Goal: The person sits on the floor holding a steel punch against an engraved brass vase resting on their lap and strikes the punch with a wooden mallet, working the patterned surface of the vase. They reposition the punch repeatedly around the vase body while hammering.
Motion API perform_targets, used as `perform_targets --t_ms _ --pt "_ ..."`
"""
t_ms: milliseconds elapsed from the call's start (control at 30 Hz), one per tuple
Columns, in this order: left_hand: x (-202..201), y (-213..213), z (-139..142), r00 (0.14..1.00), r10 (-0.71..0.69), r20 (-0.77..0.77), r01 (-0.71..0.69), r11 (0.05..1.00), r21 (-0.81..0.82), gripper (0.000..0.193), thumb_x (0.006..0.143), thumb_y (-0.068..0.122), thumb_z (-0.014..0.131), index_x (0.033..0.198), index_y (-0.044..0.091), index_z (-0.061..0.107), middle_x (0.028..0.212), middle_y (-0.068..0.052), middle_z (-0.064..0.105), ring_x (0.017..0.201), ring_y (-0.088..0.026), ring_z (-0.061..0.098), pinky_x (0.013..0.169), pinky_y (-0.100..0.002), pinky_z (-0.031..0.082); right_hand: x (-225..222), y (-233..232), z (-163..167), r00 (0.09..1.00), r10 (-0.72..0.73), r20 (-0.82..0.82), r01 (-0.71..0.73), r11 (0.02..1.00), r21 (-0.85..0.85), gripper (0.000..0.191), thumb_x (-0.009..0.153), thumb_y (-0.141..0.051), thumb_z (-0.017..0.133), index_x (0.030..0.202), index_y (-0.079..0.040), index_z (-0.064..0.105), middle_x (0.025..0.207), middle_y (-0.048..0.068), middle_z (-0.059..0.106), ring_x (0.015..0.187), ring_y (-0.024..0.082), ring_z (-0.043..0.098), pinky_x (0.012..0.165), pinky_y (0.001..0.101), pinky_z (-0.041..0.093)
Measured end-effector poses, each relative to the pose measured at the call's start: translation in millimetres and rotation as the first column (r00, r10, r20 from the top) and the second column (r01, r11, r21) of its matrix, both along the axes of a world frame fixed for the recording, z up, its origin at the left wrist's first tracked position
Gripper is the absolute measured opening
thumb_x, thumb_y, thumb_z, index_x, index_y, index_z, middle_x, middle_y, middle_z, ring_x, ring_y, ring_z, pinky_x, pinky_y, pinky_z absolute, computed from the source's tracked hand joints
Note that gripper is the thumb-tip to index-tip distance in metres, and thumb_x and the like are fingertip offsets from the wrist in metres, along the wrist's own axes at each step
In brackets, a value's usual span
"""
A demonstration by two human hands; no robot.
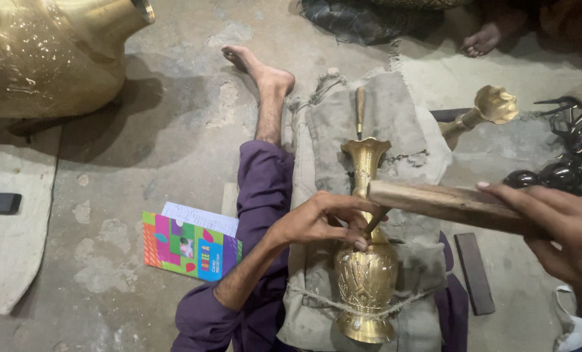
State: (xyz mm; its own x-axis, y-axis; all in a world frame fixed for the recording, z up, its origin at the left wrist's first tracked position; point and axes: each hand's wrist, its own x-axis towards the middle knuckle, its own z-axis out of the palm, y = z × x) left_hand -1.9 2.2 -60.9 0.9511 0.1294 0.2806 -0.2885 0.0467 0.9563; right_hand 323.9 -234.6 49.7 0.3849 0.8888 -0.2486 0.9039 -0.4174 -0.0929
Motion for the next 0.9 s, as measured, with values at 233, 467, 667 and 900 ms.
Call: perform_targets --t_ms 233,467,667,900 --pt "-2 0 4 1.0 -0.004 -0.028 0.002 0.998 -0.063 0.055 0.097 0.012 0.078 0.147 0.005 0.058 0.108 -0.011 0.079 0.104 -0.02 0.078 0.094 -0.036 0.064 -21 13 27 0.973 0.231 0.019 -0.231 0.971 0.057 0.088 0.071 -0.001 0.077 0.152 -0.021 0.049 0.128 0.005 0.072 0.104 0.02 0.076 0.09 0.0348 0.065" --pt "-3 -2 4 1.0 0.023 -0.01 -0.023 1.0 -0.015 0.053 0.096 0.011 0.078 0.145 0.004 0.059 0.107 -0.011 0.079 0.103 -0.019 0.078 0.094 -0.035 0.064 -33 14 25 0.941 0.227 -0.251 -0.144 0.94 0.311 0.075 0.081 0.007 0.063 0.152 -0.011 0.047 0.135 0.015 0.067 0.12 0.028 0.069 0.099 0.0388 0.059" --pt "-1 -1 -1 1.0 0.005 -0.012 -0.006 0.999 -0.04 0.055 0.097 0.01 0.077 0.148 0.006 0.057 0.111 -0.011 0.078 0.105 -0.019 0.077 0.096 -0.036 0.064 -19 10 16 0.957 0.224 -0.185 -0.129 0.898 0.42 0.071 0.081 0.004 0.067 0.15 -0.002 0.048 0.128 0.022 0.067 0.111 0.03 0.071 0.092 0.0387 0.062" --pt "-2 -1 -5 0.999 -0.002 -0.032 0.0 0.998 -0.069 0.054 0.097 0.009 0.076 0.147 0.007 0.057 0.108 -0.01 0.079 0.103 -0.019 0.078 0.095 -0.035 0.065 -10 14 13 0.997 0.041 -0.062 -0.028 0.98 0.196 0.076 0.086 -0.003 0.075 0.156 -0.014 0.05 0.106 0.013 0.072 0.083 0.026 0.074 0.076 0.0368 0.064"
